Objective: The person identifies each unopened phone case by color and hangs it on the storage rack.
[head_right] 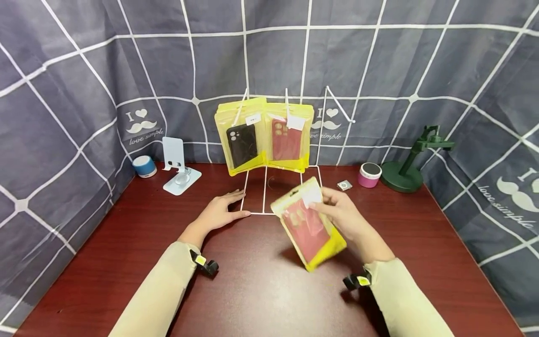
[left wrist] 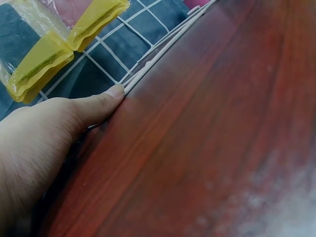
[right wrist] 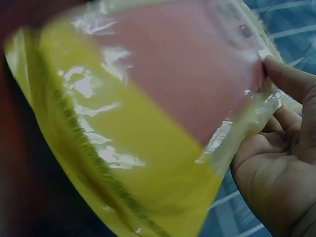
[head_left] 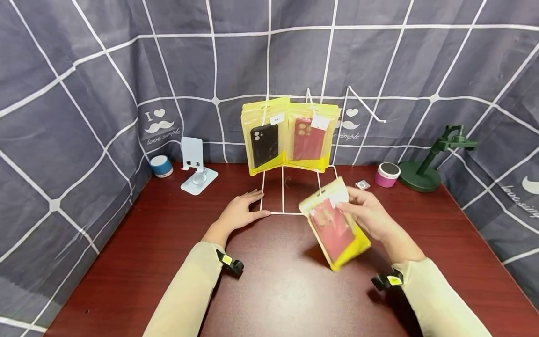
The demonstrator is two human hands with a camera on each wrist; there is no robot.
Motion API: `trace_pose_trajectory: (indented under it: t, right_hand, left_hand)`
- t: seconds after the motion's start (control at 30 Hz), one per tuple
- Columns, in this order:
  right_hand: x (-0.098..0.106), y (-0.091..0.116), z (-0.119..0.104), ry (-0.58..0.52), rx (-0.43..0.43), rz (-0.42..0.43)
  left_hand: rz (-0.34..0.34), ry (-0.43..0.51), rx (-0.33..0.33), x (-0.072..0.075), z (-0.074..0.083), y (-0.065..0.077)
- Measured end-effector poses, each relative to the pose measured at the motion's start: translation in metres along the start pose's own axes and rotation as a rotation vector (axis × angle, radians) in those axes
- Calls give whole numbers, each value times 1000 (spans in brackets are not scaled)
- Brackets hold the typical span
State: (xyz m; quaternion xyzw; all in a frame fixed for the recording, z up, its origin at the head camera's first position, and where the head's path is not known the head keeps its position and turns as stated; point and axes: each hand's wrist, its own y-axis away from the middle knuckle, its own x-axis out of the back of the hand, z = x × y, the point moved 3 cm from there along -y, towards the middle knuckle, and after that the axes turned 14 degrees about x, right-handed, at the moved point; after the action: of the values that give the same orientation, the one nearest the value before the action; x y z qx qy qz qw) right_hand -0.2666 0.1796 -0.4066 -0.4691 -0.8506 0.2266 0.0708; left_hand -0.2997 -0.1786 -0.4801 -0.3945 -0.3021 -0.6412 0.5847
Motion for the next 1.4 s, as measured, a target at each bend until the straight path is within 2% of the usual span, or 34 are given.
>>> trace_pose_trajectory:
  t: [0.13, 0.2, 0.3, 0.4, 0.5, 0.63, 0.7, 1.0, 1.2, 1.4]
  right_hand:
    - [-31, -39, -50, 27, 166, 8]
    - [-45, -55, -74, 40, 285, 34]
    - [-58, -71, -102, 54, 444, 132]
    - [-61, -78, -115, 61, 524, 245]
    - [-59, -82, -115, 96, 479, 285]
    - [-52, -91, -104, 163, 366, 276]
    - [-49, -93, -100, 176, 338, 276]
    - [-36, -97, -90, 191, 300, 296]
    - [-29, -97, -86, 175, 298, 321]
    - [-26, -96, -85, 153, 292, 310]
  left_hand:
    - [-1, 7, 0, -1, -2, 2]
    - [2, 13, -5, -2, -3, 3]
    - [0, 17, -7, -5, -4, 7]
    - [-15, 9, -7, -8, -4, 8]
    - [-16, 17, -14, -8, -3, 7]
    - [13, 26, -1, -4, -4, 5]
    - [17, 20, 5, -2, -5, 5]
    - [21, 26, -24, -1, -3, 1]
    - [17, 18, -12, 0, -1, 0]
    - [7, 5, 1, 0, 0, -1]
